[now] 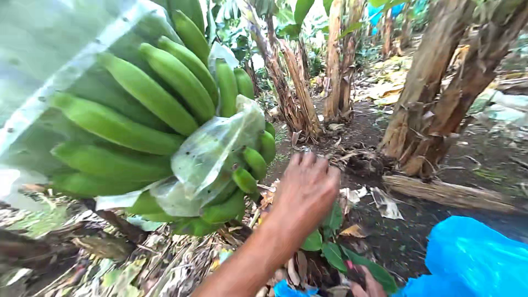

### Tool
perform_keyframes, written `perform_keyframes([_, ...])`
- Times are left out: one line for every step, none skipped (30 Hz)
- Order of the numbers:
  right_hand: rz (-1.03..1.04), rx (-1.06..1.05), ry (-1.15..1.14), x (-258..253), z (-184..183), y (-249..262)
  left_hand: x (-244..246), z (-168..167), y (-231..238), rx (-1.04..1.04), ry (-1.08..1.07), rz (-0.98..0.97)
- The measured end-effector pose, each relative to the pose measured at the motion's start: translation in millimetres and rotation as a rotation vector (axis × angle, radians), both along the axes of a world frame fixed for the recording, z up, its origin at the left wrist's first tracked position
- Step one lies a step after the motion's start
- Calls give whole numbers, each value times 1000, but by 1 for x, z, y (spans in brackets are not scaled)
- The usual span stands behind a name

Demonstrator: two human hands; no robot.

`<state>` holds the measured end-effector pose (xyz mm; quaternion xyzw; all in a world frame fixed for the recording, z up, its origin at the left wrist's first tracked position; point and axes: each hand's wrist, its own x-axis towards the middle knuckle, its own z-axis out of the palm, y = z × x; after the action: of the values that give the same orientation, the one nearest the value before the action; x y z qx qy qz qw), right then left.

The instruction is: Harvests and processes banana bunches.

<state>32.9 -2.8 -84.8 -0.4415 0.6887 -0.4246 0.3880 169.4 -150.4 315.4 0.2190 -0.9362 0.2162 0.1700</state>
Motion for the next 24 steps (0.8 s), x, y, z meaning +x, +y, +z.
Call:
perform_keyframes([-14,-20,-63,8,8,-24,-7,17,-11,-52,-58,56])
perform_keyframes([-20,-44,-133,15,16,-46,-17,33,-24,-94,-110,120])
perform_keyframes([-22,-78,-209,23,22,-66,-28,47,-38,-121,-160,195])
perform_keyframes([-25,-113,-283,32,27,-85,-39,58,-52,-139,-199,271])
perform_keyframes([-32,-144,-349,39,32,-101,-50,67,-68,-141,-225,352])
perform_keyframes([-30,-174,-400,45,36,-115,-60,75,-83,-133,-242,435])
perform_keyframes([-23,-199,-435,48,40,-126,-69,83,-99,-108,-255,511])
perform_keyframes([-15,-217,-456,49,40,-134,-76,89,-113,-63,-262,579])
perform_keyframes([-2,-229,-459,46,40,-140,-82,94,-126,-12,-267,652])
perform_keyframes([14,-237,-450,42,38,-145,-85,97,-136,39,-269,733])
perform_keyframes([31,-236,-442,37,34,-148,-87,99,-143,102,-280,821])
perform_keyframes([45,-228,-437,29,29,-150,-88,100,-147,156,-310,910])
perform_keyframes([55,-207,-434,21,22,-152,-89,101,-149,199,-339,989])
perform_keyframes([61,-177,-439,12,15,-154,-88,98,-151,219,-367,1059])
perform_keyframes([65,-149,-447,4,10,-155,-87,94,-151,218,-387,1117])
perform_keyframes([72,-128,-448,-2,8,-158,-85,91,-151,208,-398,1157])
perform_keyframes([88,-123,-445,-8,7,-161,-82,88,-149,195,-397,1186])
perform_keyframes([107,-126,-439,-11,8,-164,-77,86,-147,190,-384,1208])
perform_keyframes([125,-128,-431,-13,9,-167,-72,84,-142,177,-387,1220])
perform_keyframes([144,-131,-425,-13,12,-171,-66,83,-135,158,-401,1211])
perform_keyframes([171,-130,-425,-13,15,-174,-60,82,-126,133,-413,1183])
perform_keyframes([200,-128,-425,-14,18,-175,-55,79,-120,107,-450,1167])
perform_keyframes([231,-128,-422,-15,22,-175,-52,77,-115,89,-493,1177])
perform_keyframes([266,-135,-415,-15,26,-176,-47,73,-109,75,-529,1209])
